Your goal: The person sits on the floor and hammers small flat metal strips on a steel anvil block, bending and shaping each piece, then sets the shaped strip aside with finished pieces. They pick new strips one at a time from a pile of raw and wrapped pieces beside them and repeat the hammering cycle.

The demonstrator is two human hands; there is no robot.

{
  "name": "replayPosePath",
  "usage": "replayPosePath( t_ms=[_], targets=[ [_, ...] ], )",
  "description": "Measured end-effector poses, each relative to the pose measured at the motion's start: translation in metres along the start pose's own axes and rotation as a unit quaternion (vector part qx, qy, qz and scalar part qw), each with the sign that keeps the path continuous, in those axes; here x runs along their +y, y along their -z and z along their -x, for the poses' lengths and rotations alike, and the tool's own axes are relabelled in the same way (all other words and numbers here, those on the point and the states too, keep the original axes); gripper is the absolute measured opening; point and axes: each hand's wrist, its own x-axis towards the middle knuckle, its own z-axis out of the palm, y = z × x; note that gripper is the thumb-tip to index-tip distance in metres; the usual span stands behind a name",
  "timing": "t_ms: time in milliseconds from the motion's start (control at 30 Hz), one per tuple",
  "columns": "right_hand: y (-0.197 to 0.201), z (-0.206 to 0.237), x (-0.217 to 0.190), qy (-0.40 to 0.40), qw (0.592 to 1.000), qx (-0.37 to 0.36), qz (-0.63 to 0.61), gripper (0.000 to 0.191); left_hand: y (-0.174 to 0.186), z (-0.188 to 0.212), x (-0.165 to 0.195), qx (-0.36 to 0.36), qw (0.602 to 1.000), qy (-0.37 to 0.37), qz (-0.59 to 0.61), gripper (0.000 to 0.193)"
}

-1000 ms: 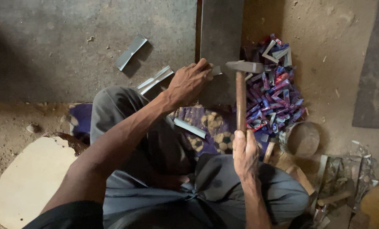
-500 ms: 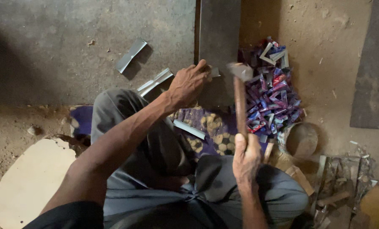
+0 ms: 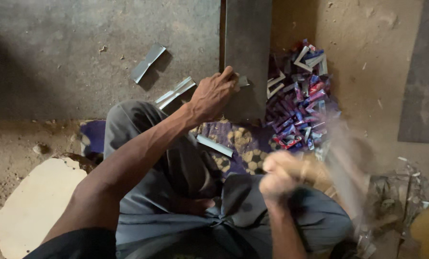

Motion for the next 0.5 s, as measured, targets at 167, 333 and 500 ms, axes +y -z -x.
replayPosePath(
  t_ms=[167,333,500],
  targets=[
    [0.009,0.0,0.045,-0.592,0.793,-0.115,-0.089,0.037,-0.002,-0.004,0.0,-0.064,0.996,0.044,-0.043,0.06],
    [0.006,0.038,-0.007,-0.616,0.767,-0.045,-0.174,0.043,-0.007,-0.008,-0.008,-0.091,0.994,-0.007,-0.054,0.063],
    [0.002,0.025,-0.021,-0.504,0.85,-0.15,0.013,0.04,0.004,-0.021,-0.019,-0.139,0.953,-0.144,-0.227,0.036]
  ],
)
